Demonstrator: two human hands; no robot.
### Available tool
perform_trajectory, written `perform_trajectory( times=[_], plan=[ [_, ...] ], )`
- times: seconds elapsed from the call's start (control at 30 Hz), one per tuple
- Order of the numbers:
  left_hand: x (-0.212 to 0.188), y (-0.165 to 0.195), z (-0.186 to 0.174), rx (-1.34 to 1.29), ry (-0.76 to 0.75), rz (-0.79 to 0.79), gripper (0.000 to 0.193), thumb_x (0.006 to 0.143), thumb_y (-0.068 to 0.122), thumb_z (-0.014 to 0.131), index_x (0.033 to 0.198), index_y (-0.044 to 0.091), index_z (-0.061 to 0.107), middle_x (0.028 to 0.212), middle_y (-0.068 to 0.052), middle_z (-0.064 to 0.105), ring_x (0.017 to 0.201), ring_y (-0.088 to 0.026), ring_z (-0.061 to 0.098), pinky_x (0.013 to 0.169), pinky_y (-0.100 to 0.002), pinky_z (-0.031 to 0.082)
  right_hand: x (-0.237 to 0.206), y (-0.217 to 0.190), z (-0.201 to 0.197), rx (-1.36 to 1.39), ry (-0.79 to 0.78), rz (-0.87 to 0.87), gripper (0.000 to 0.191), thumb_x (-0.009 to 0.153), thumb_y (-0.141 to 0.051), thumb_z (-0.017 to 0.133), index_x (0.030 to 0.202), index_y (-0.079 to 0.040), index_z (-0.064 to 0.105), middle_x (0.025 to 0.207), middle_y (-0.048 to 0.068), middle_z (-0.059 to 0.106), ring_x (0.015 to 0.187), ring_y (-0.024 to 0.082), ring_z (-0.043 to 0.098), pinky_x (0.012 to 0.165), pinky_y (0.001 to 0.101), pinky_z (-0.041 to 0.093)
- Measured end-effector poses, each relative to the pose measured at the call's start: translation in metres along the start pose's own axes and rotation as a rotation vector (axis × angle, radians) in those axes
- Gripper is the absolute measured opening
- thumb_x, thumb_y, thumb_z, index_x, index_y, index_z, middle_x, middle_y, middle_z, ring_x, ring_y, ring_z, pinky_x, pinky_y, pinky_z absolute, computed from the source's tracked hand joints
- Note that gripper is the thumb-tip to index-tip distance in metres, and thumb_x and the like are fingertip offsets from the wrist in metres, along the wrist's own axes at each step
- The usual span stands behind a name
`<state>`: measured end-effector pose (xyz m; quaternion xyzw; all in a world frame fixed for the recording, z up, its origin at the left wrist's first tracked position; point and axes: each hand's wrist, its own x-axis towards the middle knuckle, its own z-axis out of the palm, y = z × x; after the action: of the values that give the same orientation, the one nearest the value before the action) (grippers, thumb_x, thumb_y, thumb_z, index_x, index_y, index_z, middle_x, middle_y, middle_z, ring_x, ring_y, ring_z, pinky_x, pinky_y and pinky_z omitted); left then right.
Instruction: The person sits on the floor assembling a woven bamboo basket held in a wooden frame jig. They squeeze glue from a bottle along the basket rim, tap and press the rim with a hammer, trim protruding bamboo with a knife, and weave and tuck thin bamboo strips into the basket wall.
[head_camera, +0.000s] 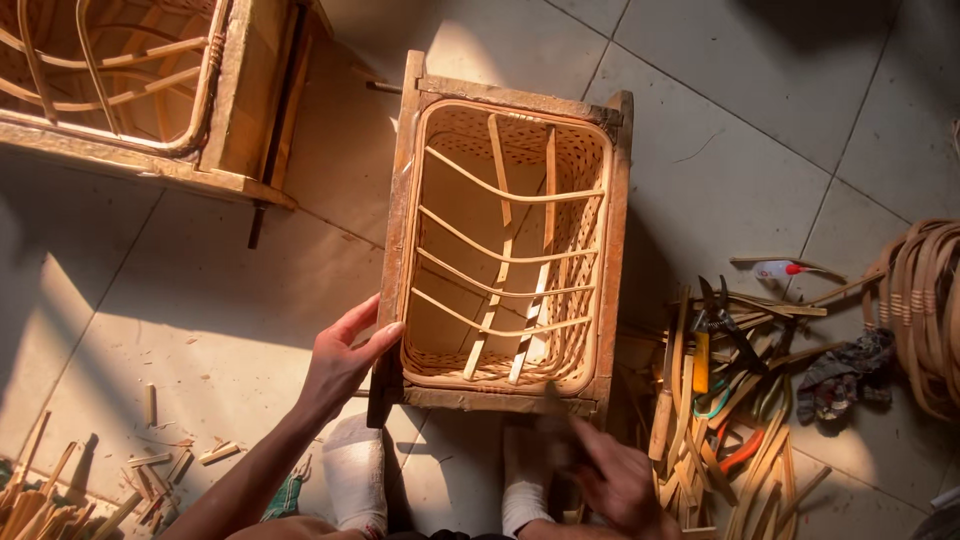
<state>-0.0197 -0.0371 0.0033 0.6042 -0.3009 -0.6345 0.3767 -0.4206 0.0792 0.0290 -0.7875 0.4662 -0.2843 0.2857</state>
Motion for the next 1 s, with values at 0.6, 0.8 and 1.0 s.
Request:
perform_trajectory(
  times=[0.6,0.8,1.0],
  plan=[
    [-0.033,-0.034,0.041,1.364,-0.519,0.813,0.071,0.074,0.030,0.082,0.134,0.007,0.052,0.096,-0.006,0.065,0.089,-0.024,0.063,0.101,-0.045,0.046,-0.173,0.035,0.093,-0.227,0.307,1.197,0.047,0.087,-0.021,0.078,0.129,-0.003,0.066,0.099,0.024,0.071,0.083,0.036,0.072,0.071,0.0431,0.058],
    [-0.034,-0.041,0.038,1.308,-0.463,0.886,0.078,0.066,0.028,0.083,0.134,0.003,0.053,0.093,-0.007,0.066,0.084,-0.025,0.063,0.094,-0.047,0.047,-0.163,0.028,0.071,-0.230,0.159,1.119,0.046,0.088,-0.022,0.078,0.129,-0.005,0.068,0.098,0.027,0.069,0.082,0.040,0.069,0.070,0.0460,0.057],
    [-0.036,-0.030,0.042,1.428,-0.481,0.696,0.071,0.067,0.029,0.084,0.130,0.010,0.057,0.093,-0.005,0.065,0.084,-0.023,0.063,0.094,-0.044,0.046,-0.120,0.064,0.018,-0.109,0.061,1.289,0.029,0.099,-0.023,0.057,0.124,-0.015,0.068,0.105,0.011,0.074,0.079,0.028,0.076,0.066,0.0404,0.061]
  ],
)
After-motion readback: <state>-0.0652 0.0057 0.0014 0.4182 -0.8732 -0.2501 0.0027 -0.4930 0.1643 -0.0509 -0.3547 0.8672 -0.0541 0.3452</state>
